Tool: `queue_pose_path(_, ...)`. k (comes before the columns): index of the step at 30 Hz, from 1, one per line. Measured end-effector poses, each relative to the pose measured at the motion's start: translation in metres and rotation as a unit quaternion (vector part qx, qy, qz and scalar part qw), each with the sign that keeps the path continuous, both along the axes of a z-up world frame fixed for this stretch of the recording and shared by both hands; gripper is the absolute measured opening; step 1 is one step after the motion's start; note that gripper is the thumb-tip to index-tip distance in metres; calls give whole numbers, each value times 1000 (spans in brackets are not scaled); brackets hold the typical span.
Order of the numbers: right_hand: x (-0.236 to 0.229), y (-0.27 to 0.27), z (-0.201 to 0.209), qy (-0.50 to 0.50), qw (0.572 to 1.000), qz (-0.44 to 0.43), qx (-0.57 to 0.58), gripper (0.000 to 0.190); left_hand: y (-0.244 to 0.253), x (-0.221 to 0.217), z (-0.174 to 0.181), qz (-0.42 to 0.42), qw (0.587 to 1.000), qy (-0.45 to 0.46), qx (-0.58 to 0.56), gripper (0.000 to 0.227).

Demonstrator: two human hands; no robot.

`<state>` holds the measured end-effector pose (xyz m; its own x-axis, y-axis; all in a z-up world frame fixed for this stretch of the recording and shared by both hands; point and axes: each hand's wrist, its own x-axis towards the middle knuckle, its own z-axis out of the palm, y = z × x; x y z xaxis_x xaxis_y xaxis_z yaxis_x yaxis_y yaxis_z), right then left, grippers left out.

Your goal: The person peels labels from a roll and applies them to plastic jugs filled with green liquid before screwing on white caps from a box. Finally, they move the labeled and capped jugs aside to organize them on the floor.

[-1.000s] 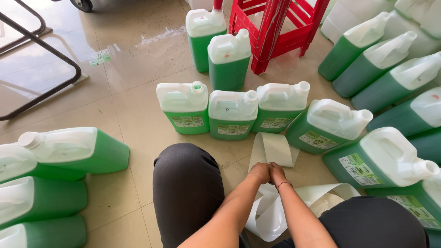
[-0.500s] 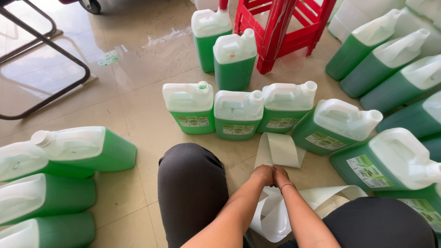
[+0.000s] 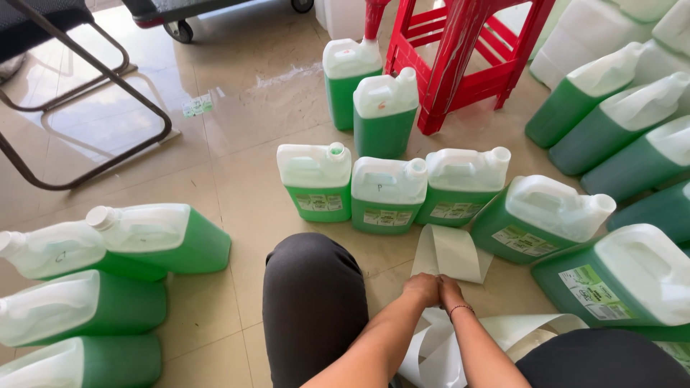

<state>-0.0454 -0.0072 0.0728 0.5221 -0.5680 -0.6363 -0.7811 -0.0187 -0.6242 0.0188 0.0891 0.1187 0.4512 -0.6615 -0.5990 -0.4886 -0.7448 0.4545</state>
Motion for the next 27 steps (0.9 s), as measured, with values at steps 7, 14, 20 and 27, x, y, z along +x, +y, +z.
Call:
queue_pose_path(7, 0, 2, 11, -7, 997, 65, -32, 37, -1, -1, -3, -36, 999, -11, 33, 58)
queue_pose_path(14, -7, 12, 15, -1, 999, 44, 1, 32, 6, -5, -4, -69, 996, -25, 55, 57)
queue_pose_path(20, -9, 15, 19, -5, 999, 43, 22, 32, 8, -7, -10, -76, 995, -32, 52, 60)
queue_pose_path(27, -1, 2, 22, -44, 998, -30, 28, 29, 0, 1, -7, 10, 1000, -8, 10, 48)
